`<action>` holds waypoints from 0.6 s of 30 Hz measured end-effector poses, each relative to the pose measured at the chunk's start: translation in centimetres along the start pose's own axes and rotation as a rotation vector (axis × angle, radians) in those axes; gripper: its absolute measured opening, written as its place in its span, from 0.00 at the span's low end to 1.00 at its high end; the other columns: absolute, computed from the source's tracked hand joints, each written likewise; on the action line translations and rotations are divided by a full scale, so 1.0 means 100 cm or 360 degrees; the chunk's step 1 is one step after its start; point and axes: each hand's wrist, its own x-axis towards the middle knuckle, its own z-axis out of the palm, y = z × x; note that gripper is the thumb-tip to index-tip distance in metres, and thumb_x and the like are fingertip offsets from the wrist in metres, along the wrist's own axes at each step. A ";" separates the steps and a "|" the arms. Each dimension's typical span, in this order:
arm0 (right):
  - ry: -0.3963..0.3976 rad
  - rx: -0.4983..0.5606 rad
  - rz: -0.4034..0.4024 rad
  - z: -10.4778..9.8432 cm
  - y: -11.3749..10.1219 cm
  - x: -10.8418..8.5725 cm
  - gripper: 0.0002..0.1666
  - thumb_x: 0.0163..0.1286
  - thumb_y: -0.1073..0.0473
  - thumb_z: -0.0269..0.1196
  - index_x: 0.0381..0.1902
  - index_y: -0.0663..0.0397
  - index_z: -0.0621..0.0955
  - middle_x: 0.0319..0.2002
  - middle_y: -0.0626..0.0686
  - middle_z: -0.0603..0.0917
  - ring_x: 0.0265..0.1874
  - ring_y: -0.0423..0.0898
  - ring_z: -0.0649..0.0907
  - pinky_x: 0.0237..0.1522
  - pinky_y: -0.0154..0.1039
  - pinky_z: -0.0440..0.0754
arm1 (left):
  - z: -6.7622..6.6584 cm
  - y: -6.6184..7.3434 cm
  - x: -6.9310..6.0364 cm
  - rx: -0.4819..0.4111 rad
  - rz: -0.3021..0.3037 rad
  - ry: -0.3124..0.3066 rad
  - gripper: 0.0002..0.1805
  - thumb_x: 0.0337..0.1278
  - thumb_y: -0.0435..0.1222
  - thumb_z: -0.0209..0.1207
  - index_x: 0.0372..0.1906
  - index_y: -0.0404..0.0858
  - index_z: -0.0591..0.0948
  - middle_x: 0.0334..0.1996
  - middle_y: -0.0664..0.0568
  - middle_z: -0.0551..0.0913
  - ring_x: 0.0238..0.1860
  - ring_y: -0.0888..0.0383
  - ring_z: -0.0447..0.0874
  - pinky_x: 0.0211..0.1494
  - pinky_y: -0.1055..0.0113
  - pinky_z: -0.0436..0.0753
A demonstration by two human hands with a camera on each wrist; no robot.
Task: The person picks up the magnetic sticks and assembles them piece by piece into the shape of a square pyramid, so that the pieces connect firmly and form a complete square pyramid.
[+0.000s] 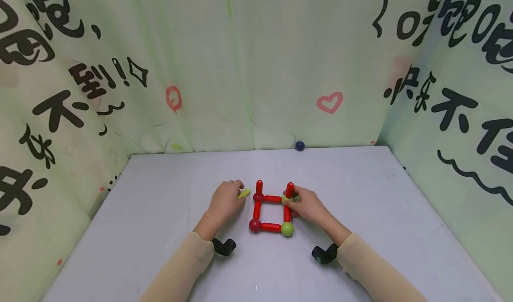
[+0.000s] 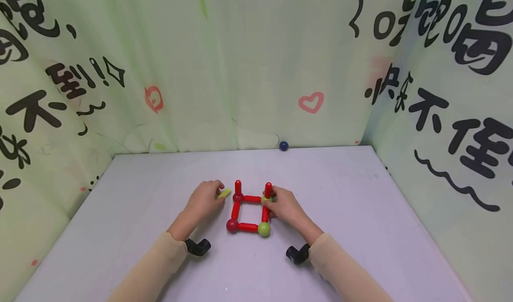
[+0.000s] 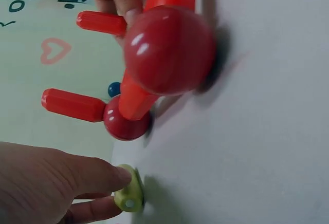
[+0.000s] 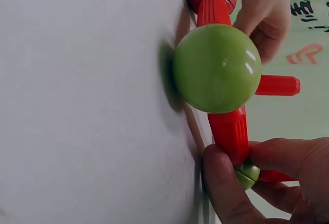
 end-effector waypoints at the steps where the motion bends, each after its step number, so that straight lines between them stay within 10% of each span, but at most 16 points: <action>1: 0.0003 -0.0010 0.0002 0.000 0.000 0.001 0.21 0.73 0.59 0.66 0.60 0.61 0.79 0.50 0.60 0.84 0.30 0.44 0.84 0.37 0.37 0.87 | 0.001 0.000 -0.001 0.0005 -0.0002 -0.0021 0.15 0.62 0.36 0.68 0.52 0.38 0.84 0.40 0.47 0.85 0.40 0.53 0.79 0.47 0.60 0.84; 18: 0.0068 -0.0023 0.0027 -0.006 0.001 0.021 0.23 0.74 0.58 0.65 0.62 0.62 0.78 0.59 0.64 0.81 0.36 0.47 0.85 0.37 0.36 0.88 | 0.005 -0.008 -0.009 -0.0375 -0.0010 -0.0065 0.10 0.61 0.30 0.67 0.47 0.36 0.83 0.40 0.48 0.84 0.38 0.56 0.79 0.48 0.61 0.85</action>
